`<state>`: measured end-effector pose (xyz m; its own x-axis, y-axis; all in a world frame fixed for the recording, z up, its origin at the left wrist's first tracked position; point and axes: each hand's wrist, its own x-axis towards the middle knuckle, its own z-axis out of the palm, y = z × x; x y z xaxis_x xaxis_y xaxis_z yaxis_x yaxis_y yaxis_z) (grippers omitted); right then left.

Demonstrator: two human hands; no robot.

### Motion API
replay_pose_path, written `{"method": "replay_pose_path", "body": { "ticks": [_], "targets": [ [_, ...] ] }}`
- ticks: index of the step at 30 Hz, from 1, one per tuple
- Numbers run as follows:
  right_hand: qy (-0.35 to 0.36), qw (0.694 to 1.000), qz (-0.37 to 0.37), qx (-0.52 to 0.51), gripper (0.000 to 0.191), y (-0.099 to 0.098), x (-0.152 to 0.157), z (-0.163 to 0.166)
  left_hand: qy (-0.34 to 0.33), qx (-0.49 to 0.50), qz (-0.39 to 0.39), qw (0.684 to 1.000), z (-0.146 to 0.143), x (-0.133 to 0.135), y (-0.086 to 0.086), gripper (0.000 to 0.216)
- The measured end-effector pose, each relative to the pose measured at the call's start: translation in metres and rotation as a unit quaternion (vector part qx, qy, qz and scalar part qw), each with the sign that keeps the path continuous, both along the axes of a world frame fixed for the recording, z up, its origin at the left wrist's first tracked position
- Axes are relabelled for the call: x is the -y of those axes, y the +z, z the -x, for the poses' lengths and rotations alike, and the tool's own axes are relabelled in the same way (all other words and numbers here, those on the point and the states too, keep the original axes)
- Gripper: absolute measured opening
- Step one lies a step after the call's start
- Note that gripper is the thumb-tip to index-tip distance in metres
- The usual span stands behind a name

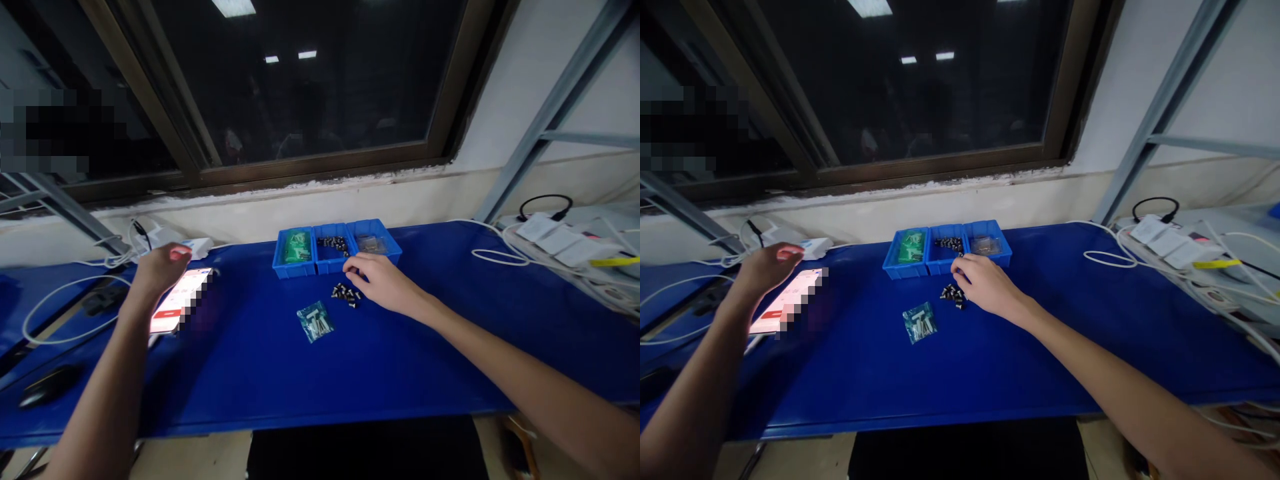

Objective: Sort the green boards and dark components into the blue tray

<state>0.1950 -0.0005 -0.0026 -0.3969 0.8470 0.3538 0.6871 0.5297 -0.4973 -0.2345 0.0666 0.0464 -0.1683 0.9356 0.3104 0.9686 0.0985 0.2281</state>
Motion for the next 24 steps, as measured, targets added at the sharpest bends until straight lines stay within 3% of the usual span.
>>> {"method": "replay_pose_path", "body": {
  "ticks": [2,4,6,9,12,15,20,24],
  "targets": [
    [-0.004,0.999,-0.015,0.035,0.017,-0.002,-0.001,-0.002,-0.061,0.033,-0.013,0.997,-0.037,0.015,0.012,0.032],
    [0.002,0.999,-0.003,0.048,0.018,-0.004,-0.003,-0.003,-0.191,0.073,0.034,0.978,-0.080,0.033,0.018,0.032],
    [0.012,0.999,0.008,0.050,0.019,-0.006,-0.004,-0.004,-0.326,0.088,0.091,0.937,-0.122,0.047,0.016,0.031],
    [0.024,0.998,0.011,0.055,0.021,-0.009,-0.006,-0.004,-0.439,0.055,0.135,0.887,-0.171,0.053,0.002,0.025],
    [0.030,0.997,0.009,0.075,0.020,-0.012,-0.005,-0.002,-0.469,0.028,0.137,0.872,-0.197,0.045,-0.016,0.022],
    [0.029,0.995,0.006,0.092,0.016,-0.014,-0.004,0.000,-0.478,0.033,0.088,0.873,-0.208,0.039,-0.027,0.022],
    [0.027,0.996,0.011,0.089,0.015,-0.016,-0.003,0.001,-0.464,0.010,-0.014,0.886,-0.211,0.046,-0.041,0.024],
    [0.028,0.996,0.018,0.083,0.015,-0.012,-0.003,0.001,-0.465,0.010,-0.015,0.885,-0.210,0.048,-0.052,0.024]
  ]
}}
